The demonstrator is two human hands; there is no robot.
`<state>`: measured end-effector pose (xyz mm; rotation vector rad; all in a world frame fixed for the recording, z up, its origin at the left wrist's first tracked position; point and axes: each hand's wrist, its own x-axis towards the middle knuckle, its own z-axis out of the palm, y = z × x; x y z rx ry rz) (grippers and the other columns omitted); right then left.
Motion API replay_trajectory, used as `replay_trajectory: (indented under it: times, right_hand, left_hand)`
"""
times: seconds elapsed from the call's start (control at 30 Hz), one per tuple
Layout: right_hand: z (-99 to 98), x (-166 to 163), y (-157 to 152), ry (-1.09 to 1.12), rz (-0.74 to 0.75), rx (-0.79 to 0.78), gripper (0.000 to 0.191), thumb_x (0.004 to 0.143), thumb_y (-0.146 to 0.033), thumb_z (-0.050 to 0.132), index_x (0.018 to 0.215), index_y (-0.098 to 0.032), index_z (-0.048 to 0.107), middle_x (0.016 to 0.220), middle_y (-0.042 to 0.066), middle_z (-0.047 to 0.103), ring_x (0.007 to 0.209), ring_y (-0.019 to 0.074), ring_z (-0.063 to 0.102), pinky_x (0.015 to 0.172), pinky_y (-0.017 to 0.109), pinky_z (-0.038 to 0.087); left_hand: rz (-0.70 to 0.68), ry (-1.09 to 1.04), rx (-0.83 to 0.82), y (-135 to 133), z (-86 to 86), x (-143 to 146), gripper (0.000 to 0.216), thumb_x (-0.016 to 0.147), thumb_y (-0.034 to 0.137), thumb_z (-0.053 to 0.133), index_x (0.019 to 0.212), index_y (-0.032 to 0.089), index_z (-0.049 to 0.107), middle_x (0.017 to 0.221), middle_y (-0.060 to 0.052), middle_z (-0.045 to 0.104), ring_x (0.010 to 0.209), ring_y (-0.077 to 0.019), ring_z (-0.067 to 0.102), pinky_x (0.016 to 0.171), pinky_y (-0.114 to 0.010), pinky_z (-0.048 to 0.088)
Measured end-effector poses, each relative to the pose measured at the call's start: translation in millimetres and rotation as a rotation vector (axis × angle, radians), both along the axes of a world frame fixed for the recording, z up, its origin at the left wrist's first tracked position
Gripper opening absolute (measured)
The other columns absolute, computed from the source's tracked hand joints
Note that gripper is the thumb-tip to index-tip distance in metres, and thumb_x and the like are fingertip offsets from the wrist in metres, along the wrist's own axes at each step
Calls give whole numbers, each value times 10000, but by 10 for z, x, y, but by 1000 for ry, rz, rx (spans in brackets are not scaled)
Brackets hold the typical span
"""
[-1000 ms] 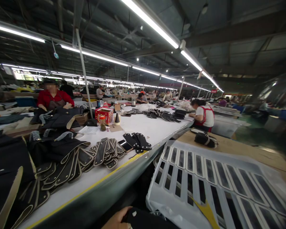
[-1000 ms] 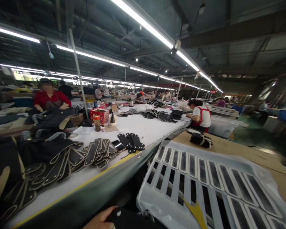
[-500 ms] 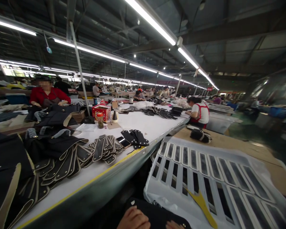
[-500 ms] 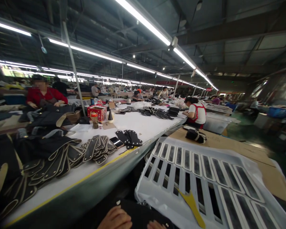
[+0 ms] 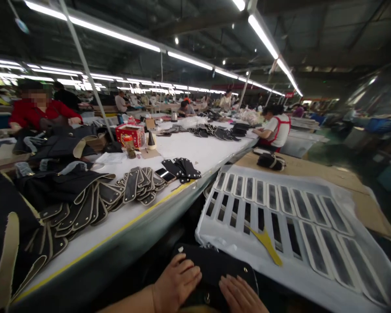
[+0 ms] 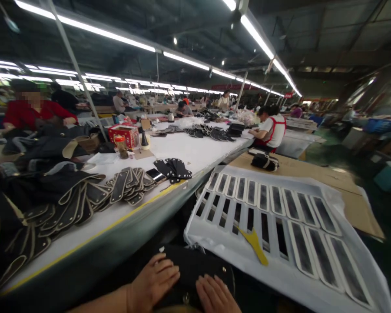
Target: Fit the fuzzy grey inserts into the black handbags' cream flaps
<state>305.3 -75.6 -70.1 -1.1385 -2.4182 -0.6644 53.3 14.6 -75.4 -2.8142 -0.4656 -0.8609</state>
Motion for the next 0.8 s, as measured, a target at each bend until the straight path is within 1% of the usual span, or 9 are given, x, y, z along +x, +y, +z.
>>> replay_trajectory:
  times: [0.07, 0.13, 0.23, 0.33, 0.4, 0.5, 0.63, 0.73, 0.8]
  right_hand:
    - [203, 44, -116, 44, -140, -181, 430, 822, -71, 374, 1198, -184, 552, 1167, 27, 633, 1089, 164, 566, 975, 329, 422]
    - [346, 47, -181, 80, -186, -308, 401, 829, -88, 407, 1194, -169, 551, 1177, 50, 624, 1120, 178, 543, 1014, 364, 393]
    - [425, -50, -166, 163, -274, -453, 370, 852, -199, 464, 1212, -148, 533, 1169, 81, 620, 1115, 193, 539, 1039, 394, 372]
    - [382, -254, -46, 222, -326, -499, 539, 816, -287, 530, 1312, -103, 429, 1316, 128, 504, 1229, 235, 435, 1067, 417, 335]
    - [318, -385, 49, 231, -316, -514, 658, 782, -321, 568, 1356, -76, 362, 1403, 143, 398, 1307, 261, 326, 1088, 425, 298]
    - [221, -447, 142, 219, -302, -548, 715, 773, -355, 582, 1370, -51, 334, 1409, 151, 386, 1319, 273, 298, 1107, 421, 259]
    - [196, -257, 128, 192, -297, -575, 679, 819, -381, 539, 1377, -56, 327, 1385, 144, 423, 1307, 253, 323, 1121, 407, 222]
    - [293, -79, 49, 189, -332, -578, 706, 806, -422, 553, 1373, -60, 337, 1369, 151, 441, 1295, 257, 342, 1121, 419, 214]
    - [373, 0, 4, 189, -360, -588, 724, 780, -440, 578, 1368, -83, 354, 1349, 145, 467, 1268, 265, 381, 1110, 438, 232]
  left_hand:
    - [23, 51, -72, -32, 117, -101, 269, 890, 215, 493, 1150, 208, 560, 1135, 7, 635, 1058, -163, 515, 1059, -419, 243]
    - [40, 118, -135, -48, 182, -144, 306, 894, 266, 493, 1191, 206, 539, 1184, -7, 615, 1094, -193, 505, 1082, -467, 203]
    - [76, 177, -170, -81, 213, -71, 372, 896, 384, 468, 1196, 176, 544, 1218, -52, 597, 1122, -230, 500, 1084, -505, 184]
    - [95, 244, -143, -128, 184, 136, 474, 902, 432, 422, 1261, 131, 492, 1306, -89, 528, 1196, -240, 453, 1074, -455, 232]
    - [131, 275, -126, -140, 137, 286, 480, 915, 385, 400, 1305, 109, 447, 1340, -94, 495, 1231, -227, 422, 1062, -403, 266]
    - [197, 309, -149, -112, 84, 398, 455, 918, 324, 388, 1319, 114, 436, 1336, -86, 501, 1230, -210, 426, 1064, -380, 273]
    - [211, 350, -229, -19, 147, 288, 482, 909, 402, 394, 1315, 147, 449, 1349, -86, 488, 1224, -232, 436, 1094, -468, 213]
    - [243, 393, -288, 34, 279, 156, 503, 895, 425, 414, 1313, 148, 453, 1354, -104, 479, 1230, -263, 436, 1091, -544, 183]
    - [259, 434, -335, 41, 369, 122, 563, 862, 480, 451, 1312, 140, 453, 1354, -119, 475, 1227, -288, 440, 1083, -577, 186]
